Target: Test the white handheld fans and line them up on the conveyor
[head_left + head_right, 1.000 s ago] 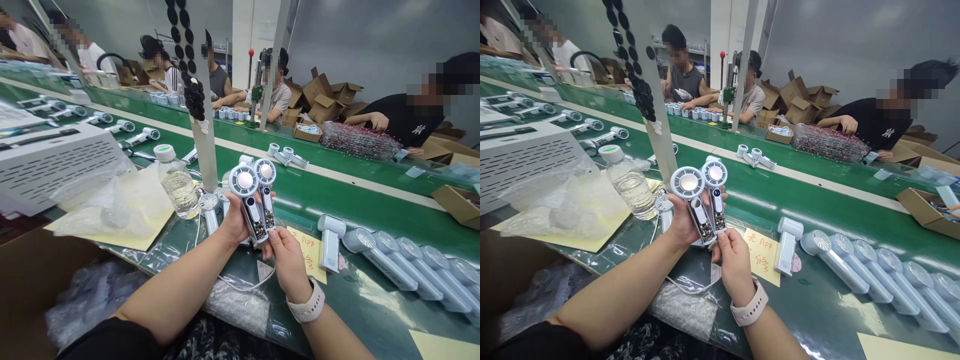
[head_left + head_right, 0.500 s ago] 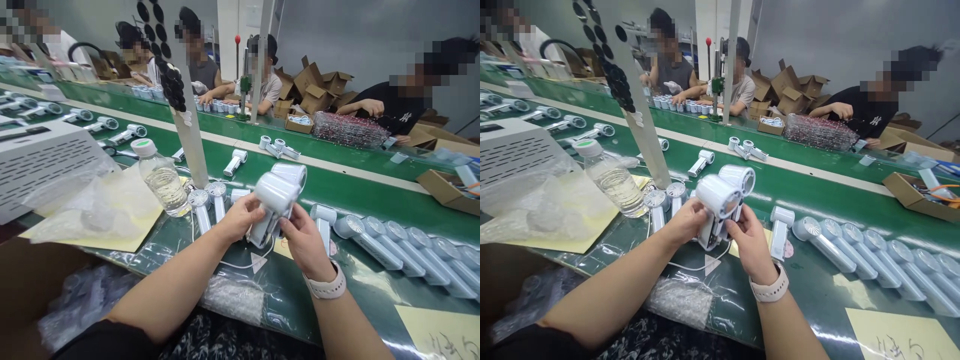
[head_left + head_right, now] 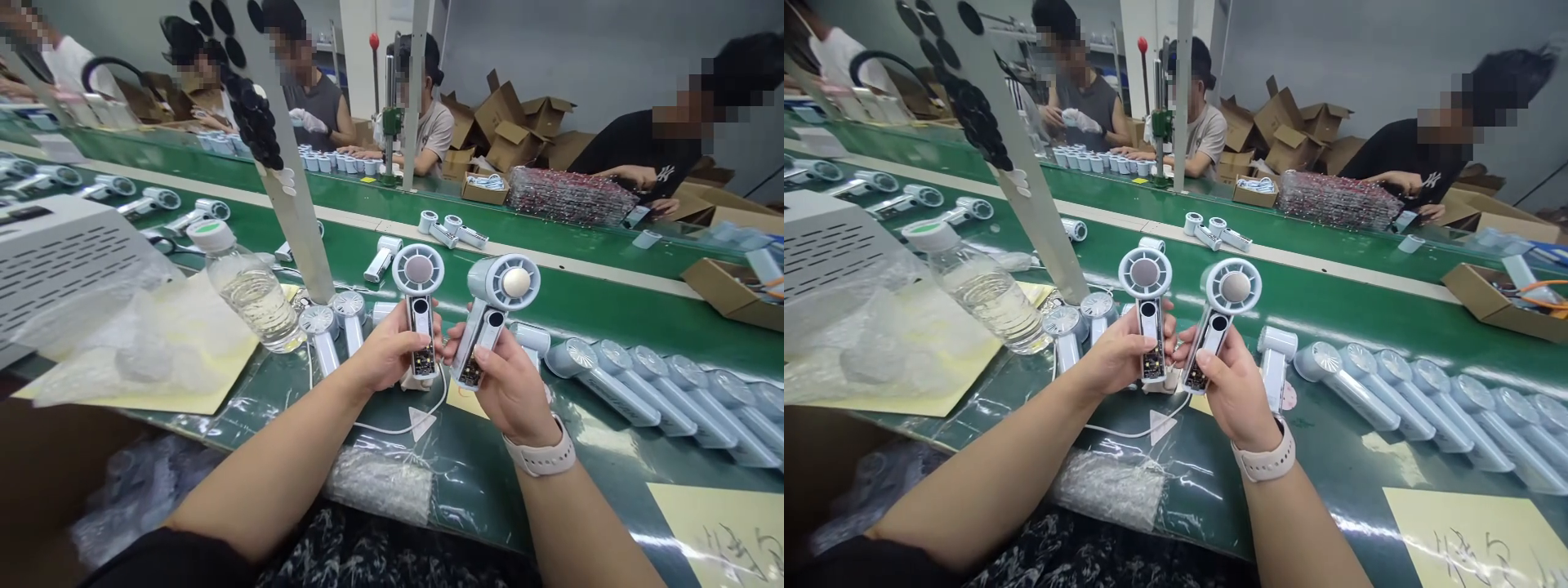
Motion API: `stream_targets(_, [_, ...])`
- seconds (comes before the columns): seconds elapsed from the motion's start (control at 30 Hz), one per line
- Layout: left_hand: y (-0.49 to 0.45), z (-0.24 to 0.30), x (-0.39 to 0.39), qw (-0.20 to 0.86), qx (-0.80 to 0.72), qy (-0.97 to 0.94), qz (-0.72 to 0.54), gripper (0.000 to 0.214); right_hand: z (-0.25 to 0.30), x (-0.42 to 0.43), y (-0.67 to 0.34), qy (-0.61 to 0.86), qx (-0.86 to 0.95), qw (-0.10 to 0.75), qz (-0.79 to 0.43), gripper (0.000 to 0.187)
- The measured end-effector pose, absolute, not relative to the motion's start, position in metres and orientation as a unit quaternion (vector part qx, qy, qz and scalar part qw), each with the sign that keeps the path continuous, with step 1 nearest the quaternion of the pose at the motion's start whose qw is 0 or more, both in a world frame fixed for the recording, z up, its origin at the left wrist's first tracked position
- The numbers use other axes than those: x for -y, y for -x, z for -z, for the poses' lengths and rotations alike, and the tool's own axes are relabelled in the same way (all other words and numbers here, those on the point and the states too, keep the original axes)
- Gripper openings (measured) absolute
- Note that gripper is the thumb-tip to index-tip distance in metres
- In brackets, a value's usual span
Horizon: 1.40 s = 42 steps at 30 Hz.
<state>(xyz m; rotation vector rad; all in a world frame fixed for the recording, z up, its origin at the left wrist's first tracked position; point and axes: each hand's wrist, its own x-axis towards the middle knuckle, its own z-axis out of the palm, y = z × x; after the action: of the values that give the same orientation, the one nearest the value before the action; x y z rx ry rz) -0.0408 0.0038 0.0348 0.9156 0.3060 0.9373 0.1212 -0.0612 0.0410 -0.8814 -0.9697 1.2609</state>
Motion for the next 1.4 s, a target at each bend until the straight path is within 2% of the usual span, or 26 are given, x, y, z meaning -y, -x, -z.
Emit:
stream_targets(0.33, [0.043,-0.039,0.002,0.788,-0.116,-0.437,-0.417,0.054,-0.048,0.066,-0.121,0.334,0.393,0.588,-0.623,0.037])
stream_targets(0.73, [0.045,-0.041,0.003,0.793,-0.112,-0.434,-0.413,0.053,-0.048,0.067,-0.12,0.311,0.387,0.596,-0.631,0.041])
stream_targets(0.93, [0.043,-0.038,0.001,0.794,-0.11,-0.437,-0.408,0.05,-0.044,0.064,-0.121,0.283,0.386,0.594,-0.647,0.035])
stream_targets(1.13, [0.038,-0.037,-0.002,0.795,-0.135,-0.432,-0.403,0.034,-0.033,0.06,-0.116,0.286,0.335,0.607,-0.662,0.03])
stream_targets(1.3, [0.04,-0.037,-0.003,0.787,-0.146,-0.423,-0.423,0.045,-0.035,0.061,-0.116,0.274,0.334,0.61,-0.664,0.034])
stream_targets(1.4, [0.04,-0.034,-0.005,0.778,-0.159,-0.437,-0.423,0.042,-0.037,0.061,-0.117,0.255,0.338,0.602,-0.677,0.033])
